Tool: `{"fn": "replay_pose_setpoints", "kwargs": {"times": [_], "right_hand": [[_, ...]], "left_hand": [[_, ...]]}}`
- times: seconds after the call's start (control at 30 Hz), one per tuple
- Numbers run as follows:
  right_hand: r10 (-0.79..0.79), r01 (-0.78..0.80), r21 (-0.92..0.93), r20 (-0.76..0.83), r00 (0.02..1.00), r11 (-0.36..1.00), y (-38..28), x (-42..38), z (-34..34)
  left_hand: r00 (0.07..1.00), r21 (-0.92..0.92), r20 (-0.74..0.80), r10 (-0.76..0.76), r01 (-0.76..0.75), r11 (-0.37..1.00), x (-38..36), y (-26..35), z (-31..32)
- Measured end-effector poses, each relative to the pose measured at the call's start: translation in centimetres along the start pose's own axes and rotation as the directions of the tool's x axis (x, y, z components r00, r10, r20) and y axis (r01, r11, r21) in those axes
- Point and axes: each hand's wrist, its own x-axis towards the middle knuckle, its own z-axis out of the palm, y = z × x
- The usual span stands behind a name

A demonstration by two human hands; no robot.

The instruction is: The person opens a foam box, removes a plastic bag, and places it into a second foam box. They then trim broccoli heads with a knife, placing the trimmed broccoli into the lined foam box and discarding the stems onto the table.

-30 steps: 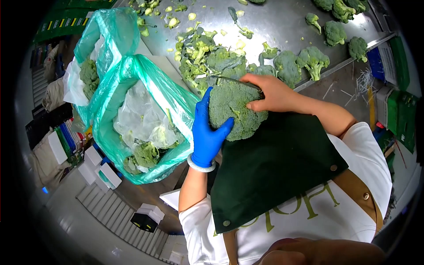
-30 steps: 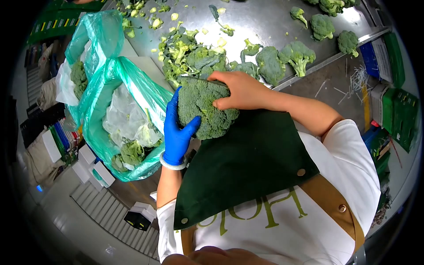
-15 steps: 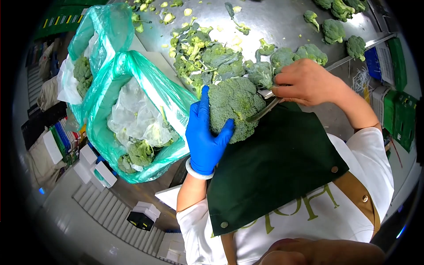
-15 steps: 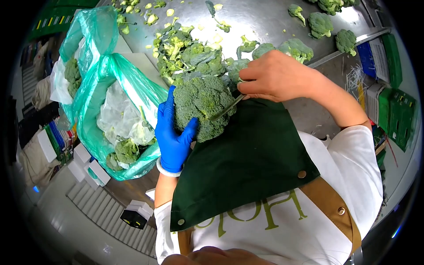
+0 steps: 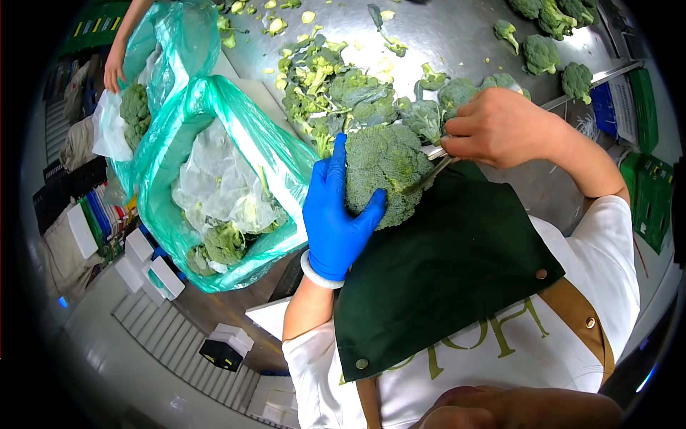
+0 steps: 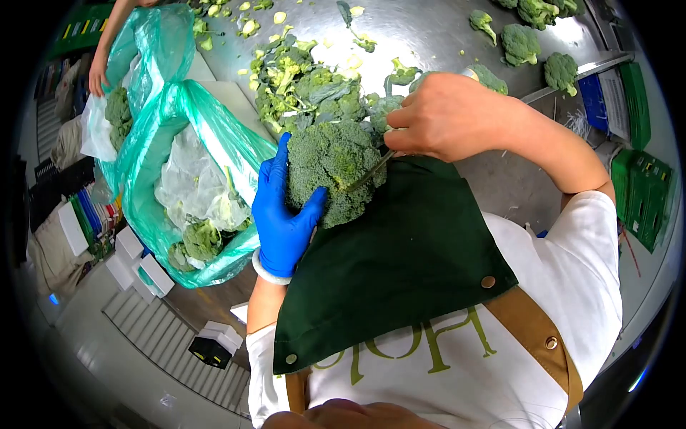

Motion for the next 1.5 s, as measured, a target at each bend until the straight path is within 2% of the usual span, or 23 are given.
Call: {"fn": "replay_pose_setpoints", "kwargs": {"times": [0.07,0.27,0.57,0.77,0.87,0.97,1.07,1.17,1.27,1.3,1.37,1.4,1.5], "right_hand": [[0.044,-0.044,-0.033,0.014,0.999,0.998,-0.3,0.1,0.2],[0.045,-0.047,-0.162,-0.018,0.999,0.986,-1.3,0.0,1.3],[0.063,-0.109,-0.318,-0.15,0.987,0.942,-2.3,-0.1,4.0],[0.125,-0.159,-0.361,-0.115,0.985,0.919,-3.1,-0.1,4.6],[0.216,-0.203,-0.401,-0.012,0.976,0.893,-3.4,-0.1,4.5],[0.149,-0.161,-0.351,-0.059,0.987,0.922,-2.7,-0.2,4.7],[0.062,-0.11,-0.262,-0.182,0.981,0.959,-1.6,-0.4,5.7],[0.012,-0.126,-0.327,-0.331,0.943,0.936,-1.2,-0.5,7.3],[0.135,-0.249,-0.284,-0.366,0.921,0.926,-2.0,-0.5,7.4],[0.246,-0.307,-0.067,-0.451,0.858,0.949,-2.0,-0.2,7.4],[0.492,-0.333,0.371,-0.522,0.697,0.867,-1.8,0.7,7.4],[0.514,-0.359,0.399,-0.408,0.755,0.844,-1.5,0.6,7.1],[0.402,-0.142,0.473,-0.508,0.762,0.869,-2.0,2.6,6.9]], "left_hand": [[1.0,0.001,-0.01,-0.005,0.005,1.0,0.0,-0.2,0.1],[0.999,-0.042,-0.035,-0.036,0.035,0.999,-0.2,-0.8,0.3],[0.996,-0.141,-0.025,-0.088,0.084,0.986,-0.2,-3.3,1.0],[0.99,-0.178,-0.009,-0.142,0.138,0.974,-0.3,-4.2,1.3],[0.989,-0.165,-0.012,-0.146,0.142,0.976,-0.4,-4.2,1.5],[0.987,-0.191,-0.015,-0.162,0.156,0.969,-0.5,-4.2,1.6],[0.985,-0.217,-0.007,-0.175,0.169,0.961,-0.5,-4.1,1.5],[0.982,-0.243,-0.004,-0.187,0.181,0.953,-0.5,-4.6,1.6],[0.982,-0.242,0.002,-0.189,0.184,0.953,-0.7,-5.2,1.7],[0.983,-0.236,0.005,-0.186,0.182,0.955,-0.7,-5.4,1.7],[0.973,-0.301,0.02,-0.228,0.223,0.927,-0.7,-5.5,1.8],[0.969,-0.332,0.029,-0.247,0.242,0.912,-0.7,-5.5,1.9],[0.964,-0.332,0.043,-0.262,0.261,0.906,-0.6,-5.3,1.8]]}}
